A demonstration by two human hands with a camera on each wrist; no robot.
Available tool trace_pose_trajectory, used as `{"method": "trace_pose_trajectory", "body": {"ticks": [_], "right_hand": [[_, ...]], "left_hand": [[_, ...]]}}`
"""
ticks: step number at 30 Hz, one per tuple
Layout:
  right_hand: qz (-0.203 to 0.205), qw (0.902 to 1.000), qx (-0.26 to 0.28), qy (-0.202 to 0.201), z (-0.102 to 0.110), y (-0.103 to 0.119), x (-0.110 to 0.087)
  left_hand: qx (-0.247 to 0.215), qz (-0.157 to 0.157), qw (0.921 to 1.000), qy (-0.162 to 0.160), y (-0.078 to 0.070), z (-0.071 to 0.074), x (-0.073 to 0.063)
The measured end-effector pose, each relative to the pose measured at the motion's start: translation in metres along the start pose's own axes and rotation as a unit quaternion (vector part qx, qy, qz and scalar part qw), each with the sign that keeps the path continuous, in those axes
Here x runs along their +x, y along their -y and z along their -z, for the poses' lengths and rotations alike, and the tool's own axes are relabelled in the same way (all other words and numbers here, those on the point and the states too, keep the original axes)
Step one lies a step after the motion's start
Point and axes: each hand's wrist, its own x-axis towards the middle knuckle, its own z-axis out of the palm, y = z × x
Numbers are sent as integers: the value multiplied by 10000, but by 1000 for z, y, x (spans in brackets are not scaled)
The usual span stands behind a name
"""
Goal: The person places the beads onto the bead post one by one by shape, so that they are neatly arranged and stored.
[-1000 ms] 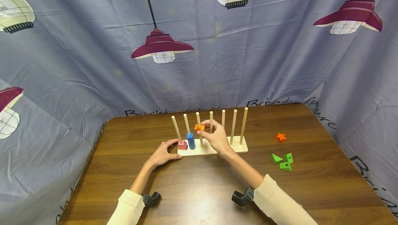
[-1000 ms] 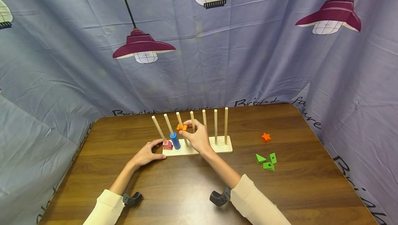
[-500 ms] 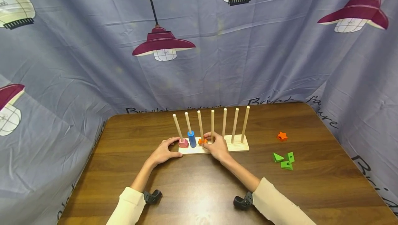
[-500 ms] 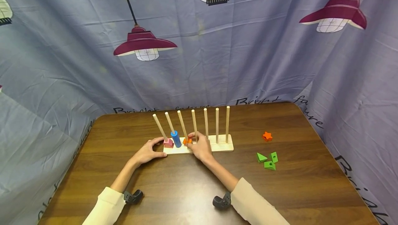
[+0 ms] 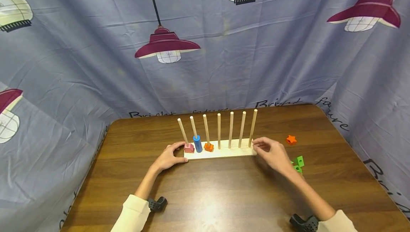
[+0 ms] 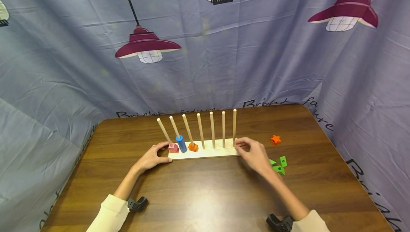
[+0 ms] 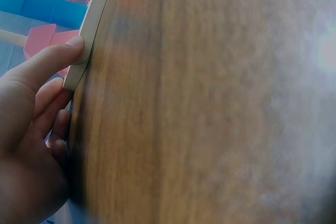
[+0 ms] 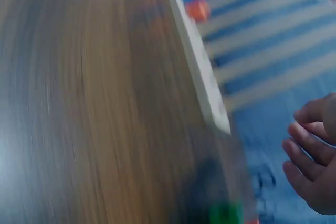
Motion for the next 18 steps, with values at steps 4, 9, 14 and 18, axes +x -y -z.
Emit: {"method": "trace_pose_trajectory", "body": {"ticks": [4,9,14,18], "right_hand": [[-236,9922,-815,-910,47,-37,-4],[-1191,9812,-1032,-1116,75,-78,-5],[-2012,9722,-794,-893,76,-101,-3],[-1923,9728,-1008,-802,72,-106,-1]], "left_hand": [[66,-74,9999,-42,1,1,0],[100,-51,9999,-45,2,2,0],[-18,37,10000,5,1,0,0],[-85,13,10000,19,0,-1,-1]]}}
